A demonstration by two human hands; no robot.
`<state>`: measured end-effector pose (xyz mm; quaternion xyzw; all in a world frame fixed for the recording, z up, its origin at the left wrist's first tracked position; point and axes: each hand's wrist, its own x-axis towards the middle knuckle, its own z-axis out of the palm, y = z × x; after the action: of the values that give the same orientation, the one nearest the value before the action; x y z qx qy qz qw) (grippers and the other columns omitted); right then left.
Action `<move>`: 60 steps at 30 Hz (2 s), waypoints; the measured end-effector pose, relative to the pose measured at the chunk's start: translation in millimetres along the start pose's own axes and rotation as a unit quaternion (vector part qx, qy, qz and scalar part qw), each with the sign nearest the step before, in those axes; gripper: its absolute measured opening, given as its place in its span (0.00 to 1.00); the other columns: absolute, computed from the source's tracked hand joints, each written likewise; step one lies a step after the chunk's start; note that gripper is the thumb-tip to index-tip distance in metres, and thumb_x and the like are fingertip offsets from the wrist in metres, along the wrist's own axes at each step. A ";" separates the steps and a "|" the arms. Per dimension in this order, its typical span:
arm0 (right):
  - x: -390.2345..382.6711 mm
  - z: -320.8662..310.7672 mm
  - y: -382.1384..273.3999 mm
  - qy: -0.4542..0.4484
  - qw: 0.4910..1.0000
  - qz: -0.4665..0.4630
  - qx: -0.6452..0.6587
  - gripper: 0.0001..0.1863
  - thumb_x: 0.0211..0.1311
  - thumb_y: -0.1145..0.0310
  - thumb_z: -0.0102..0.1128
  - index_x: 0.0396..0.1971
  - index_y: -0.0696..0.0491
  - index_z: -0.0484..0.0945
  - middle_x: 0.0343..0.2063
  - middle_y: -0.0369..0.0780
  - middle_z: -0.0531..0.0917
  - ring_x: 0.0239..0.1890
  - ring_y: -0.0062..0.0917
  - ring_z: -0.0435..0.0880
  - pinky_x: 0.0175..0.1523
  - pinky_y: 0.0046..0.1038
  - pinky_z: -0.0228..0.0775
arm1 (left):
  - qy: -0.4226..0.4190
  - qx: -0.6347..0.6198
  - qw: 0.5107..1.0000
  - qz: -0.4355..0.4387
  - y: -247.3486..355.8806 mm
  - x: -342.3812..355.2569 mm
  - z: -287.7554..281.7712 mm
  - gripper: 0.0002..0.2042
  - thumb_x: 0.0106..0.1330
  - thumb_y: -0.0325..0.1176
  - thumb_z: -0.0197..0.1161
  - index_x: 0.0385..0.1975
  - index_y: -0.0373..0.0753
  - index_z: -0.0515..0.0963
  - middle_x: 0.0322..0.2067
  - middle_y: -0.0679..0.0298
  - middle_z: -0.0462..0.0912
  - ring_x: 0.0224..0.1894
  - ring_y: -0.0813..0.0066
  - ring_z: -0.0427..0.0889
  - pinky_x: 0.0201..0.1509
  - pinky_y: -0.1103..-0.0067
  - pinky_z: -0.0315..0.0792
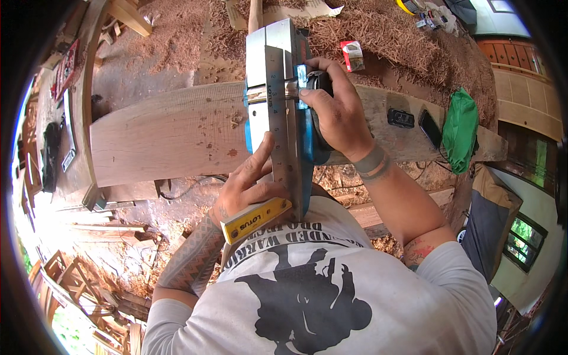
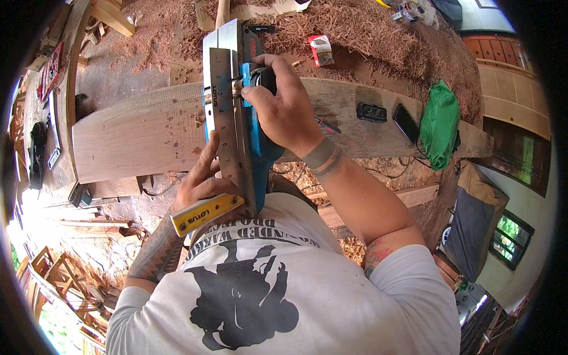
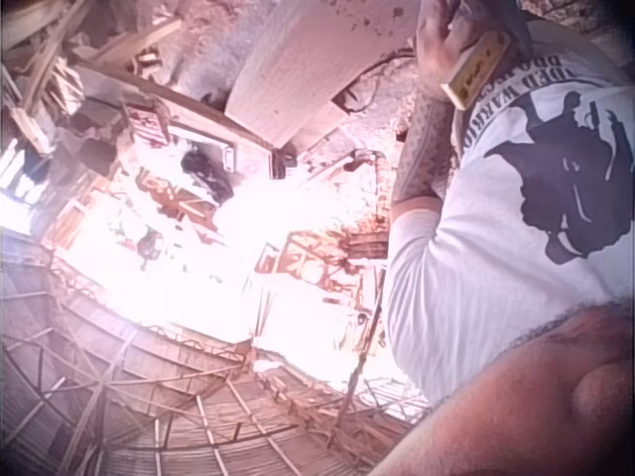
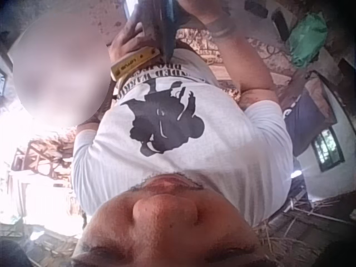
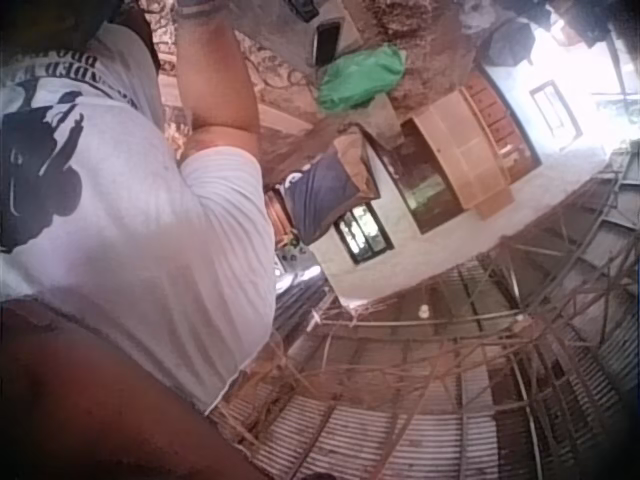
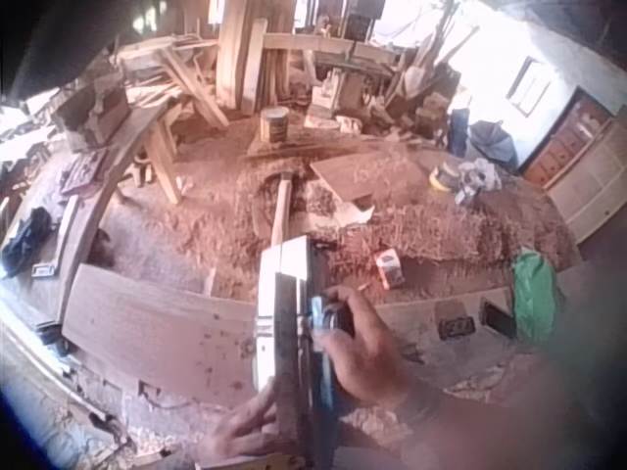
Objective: The person adjusts a power planer by using a combination square to measure and align the blades, tightening screws with a screwdriver.
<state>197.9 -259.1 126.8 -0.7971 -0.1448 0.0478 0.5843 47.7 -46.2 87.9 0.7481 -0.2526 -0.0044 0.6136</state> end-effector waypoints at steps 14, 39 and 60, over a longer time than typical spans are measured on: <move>1.4 -0.8 3.5 -0.002 0.995 -0.066 -0.076 0.23 0.66 0.65 0.65 0.57 0.62 0.76 0.42 0.43 0.82 0.43 0.27 0.83 0.52 0.30 0.76 | 0.021 -0.028 0.996 0.078 -21.4 -4.5 9.0 0.18 0.59 0.26 0.83 0.48 0.38 0.86 0.83 0.40 0.43 0.71 0.44 0.78 0.69 0.63 0.80; -22.5 -120.2 95.6 -0.322 0.805 0.070 -0.494 0.23 0.63 0.59 0.73 0.51 0.57 0.81 0.46 0.55 0.87 0.53 0.55 0.85 0.58 0.49 0.76 | 0.034 0.435 0.859 -0.268 -28.1 -30.6 -78.6 0.36 0.64 0.39 0.74 0.72 0.40 0.70 0.76 0.53 0.67 0.81 0.45 0.60 0.84 0.45 0.45; 56.6 -47.4 -119.0 -0.168 0.967 -0.018 0.190 0.09 0.83 0.67 0.56 0.49 0.58 0.75 0.42 0.45 0.84 0.41 0.31 0.90 0.47 0.34 0.87 | 0.147 0.329 0.928 -0.089 -12.0 52.3 -3.4 0.44 0.73 0.67 0.57 0.79 0.41 0.62 0.73 0.41 0.61 0.76 0.34 0.58 0.80 0.48 0.54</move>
<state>242.7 -253.6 259.4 -0.6490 -0.2437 0.1974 0.6932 98.8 -61.8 93.5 0.9198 -0.0791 0.1342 0.3601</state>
